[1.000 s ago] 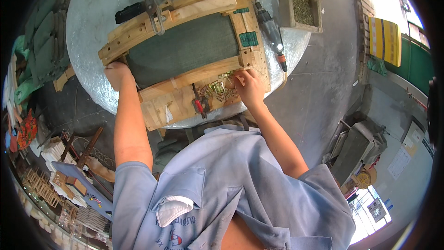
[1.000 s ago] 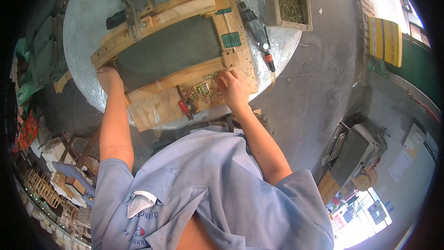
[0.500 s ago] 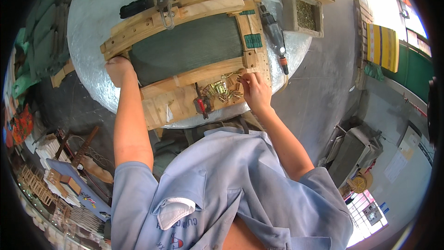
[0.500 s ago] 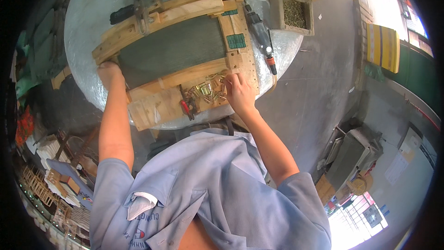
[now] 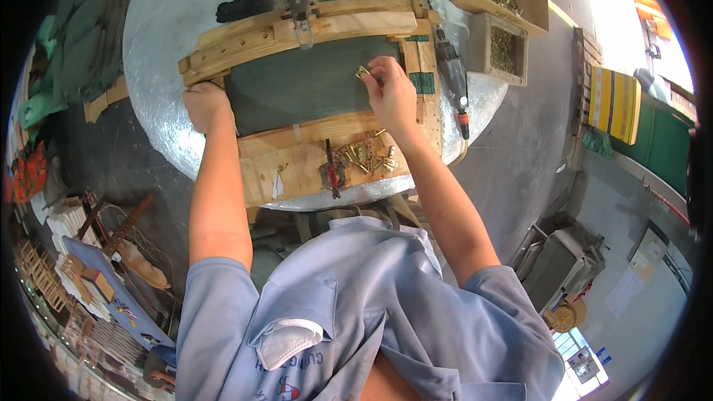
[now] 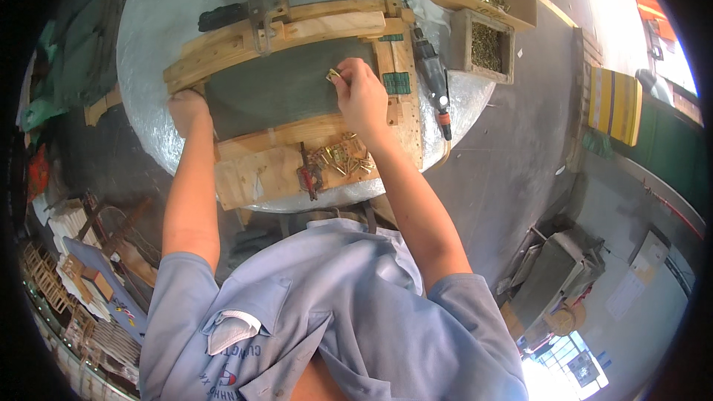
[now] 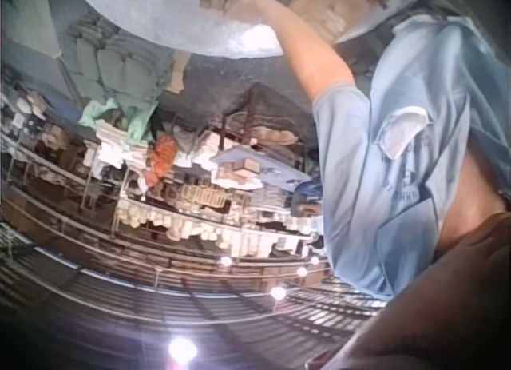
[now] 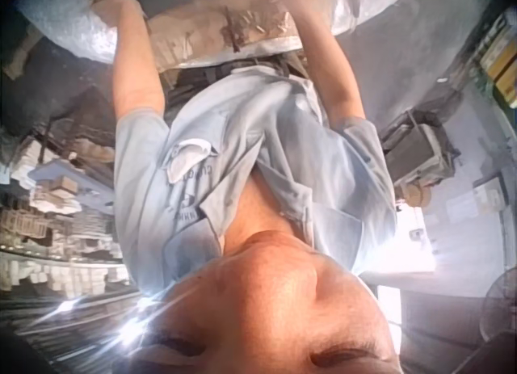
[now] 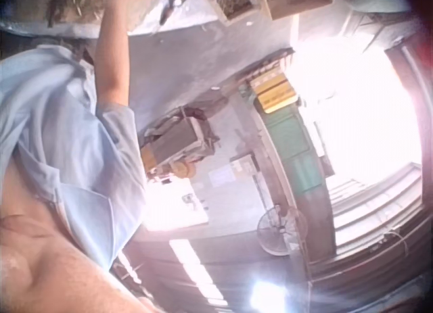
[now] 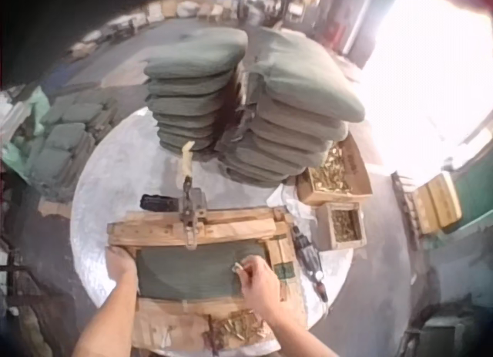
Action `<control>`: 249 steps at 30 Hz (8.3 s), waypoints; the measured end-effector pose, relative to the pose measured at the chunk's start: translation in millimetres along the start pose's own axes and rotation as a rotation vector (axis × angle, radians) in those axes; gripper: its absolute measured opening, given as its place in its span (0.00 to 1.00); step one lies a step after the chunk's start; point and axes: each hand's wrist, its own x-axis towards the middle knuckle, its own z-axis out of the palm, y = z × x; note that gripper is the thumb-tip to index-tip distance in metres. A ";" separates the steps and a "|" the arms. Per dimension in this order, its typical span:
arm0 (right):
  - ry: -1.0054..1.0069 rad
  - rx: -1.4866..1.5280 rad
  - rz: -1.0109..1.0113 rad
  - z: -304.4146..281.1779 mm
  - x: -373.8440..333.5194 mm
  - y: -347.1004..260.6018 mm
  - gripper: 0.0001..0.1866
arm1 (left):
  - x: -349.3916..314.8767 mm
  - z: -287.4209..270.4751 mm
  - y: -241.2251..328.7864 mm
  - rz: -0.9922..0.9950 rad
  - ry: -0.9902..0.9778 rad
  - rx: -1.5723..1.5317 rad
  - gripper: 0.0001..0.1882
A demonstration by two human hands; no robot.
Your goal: The person assembles a green upholstered seat cushion by placing it in a wooden jig, inserting brass fasteners, and using a pneumatic drill to secure them. The person repeats this process for multiple cushions, stacking completed units nearby.
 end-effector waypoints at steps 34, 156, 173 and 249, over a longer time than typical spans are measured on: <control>0.069 -0.103 0.267 -24.9 34.6 -4.8 0.09 | 9.3 5.0 -3.1 0.010 0.009 0.042 0.26; 0.032 0.262 0.355 -72.9 -213.1 61.0 0.10 | -7.0 -5.6 -23.6 0.524 -0.067 0.207 0.09; 0.217 -0.120 0.147 -121.2 -60.5 119.8 0.31 | -14.6 10.5 -23.4 0.432 -0.056 -0.167 0.07; 0.700 1.179 0.416 -245.6 52.5 184.5 0.41 | -310.4 -23.6 -103.8 -0.192 -1.126 -0.719 0.19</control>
